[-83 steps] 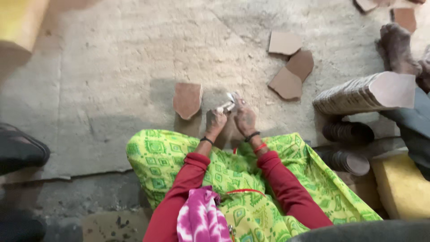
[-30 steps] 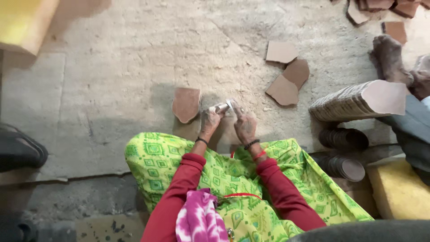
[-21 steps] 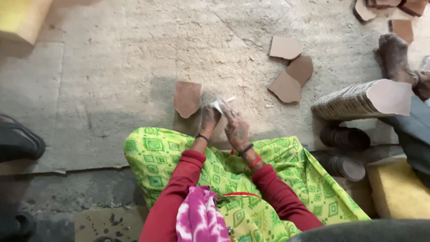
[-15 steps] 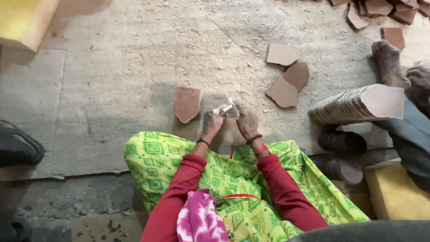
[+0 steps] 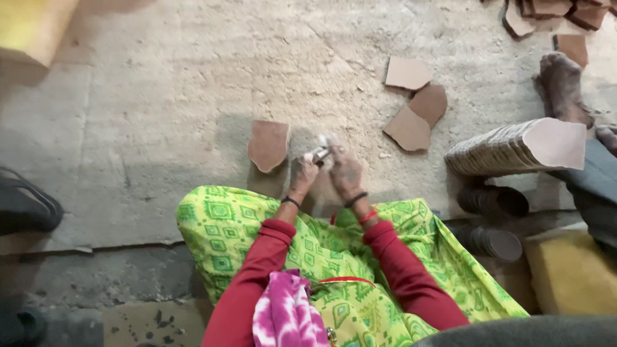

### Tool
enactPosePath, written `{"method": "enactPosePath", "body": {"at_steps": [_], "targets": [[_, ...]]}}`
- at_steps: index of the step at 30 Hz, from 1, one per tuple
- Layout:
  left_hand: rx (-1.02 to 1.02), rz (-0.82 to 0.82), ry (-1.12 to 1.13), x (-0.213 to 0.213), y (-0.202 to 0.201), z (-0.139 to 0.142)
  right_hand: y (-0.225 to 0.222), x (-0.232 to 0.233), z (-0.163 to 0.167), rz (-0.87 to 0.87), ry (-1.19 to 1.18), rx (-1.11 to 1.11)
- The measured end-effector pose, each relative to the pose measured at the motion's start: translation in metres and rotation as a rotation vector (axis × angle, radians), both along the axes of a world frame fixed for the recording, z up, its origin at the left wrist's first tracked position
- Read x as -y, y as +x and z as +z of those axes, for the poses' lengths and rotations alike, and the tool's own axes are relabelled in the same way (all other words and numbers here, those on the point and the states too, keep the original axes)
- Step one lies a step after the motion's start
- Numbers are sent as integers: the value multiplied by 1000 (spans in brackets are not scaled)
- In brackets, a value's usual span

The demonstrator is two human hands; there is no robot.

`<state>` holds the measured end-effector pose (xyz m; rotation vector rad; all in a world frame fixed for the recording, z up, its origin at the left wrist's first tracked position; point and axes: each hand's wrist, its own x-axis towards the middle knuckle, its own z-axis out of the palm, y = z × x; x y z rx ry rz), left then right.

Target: The person sits on the floor of a workshop and smooths small shaped clay pieces one at a time, rubbing each piece with a small abrasive block by hand. Finished pieces are set aside and stacked with others on the floor.

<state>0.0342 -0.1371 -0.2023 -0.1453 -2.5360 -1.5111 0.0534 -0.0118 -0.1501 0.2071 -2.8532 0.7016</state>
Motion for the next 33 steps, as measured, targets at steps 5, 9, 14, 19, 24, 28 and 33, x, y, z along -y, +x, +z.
{"method": "enactPosePath", "body": {"at_steps": [5,9,14,19,24,28,33], "targets": [[69,0,-200,2,-6,-4,7,12,-3,21,2,-120],[147,27,35,-2,-9,1,0,8,3,-49,96,137],[78,14,-7,1,1,1,3,4,-1,39,-30,-87],[69,21,-100,6,-1,0,14,8,-1,-1,-31,7],[12,35,-53,5,-5,-1,12,1,-2,41,-55,-53],[31,57,-131,6,-2,-4,15,-2,2,59,-40,-22],[79,126,-137,4,-6,4,16,-6,1,51,12,19]]}}
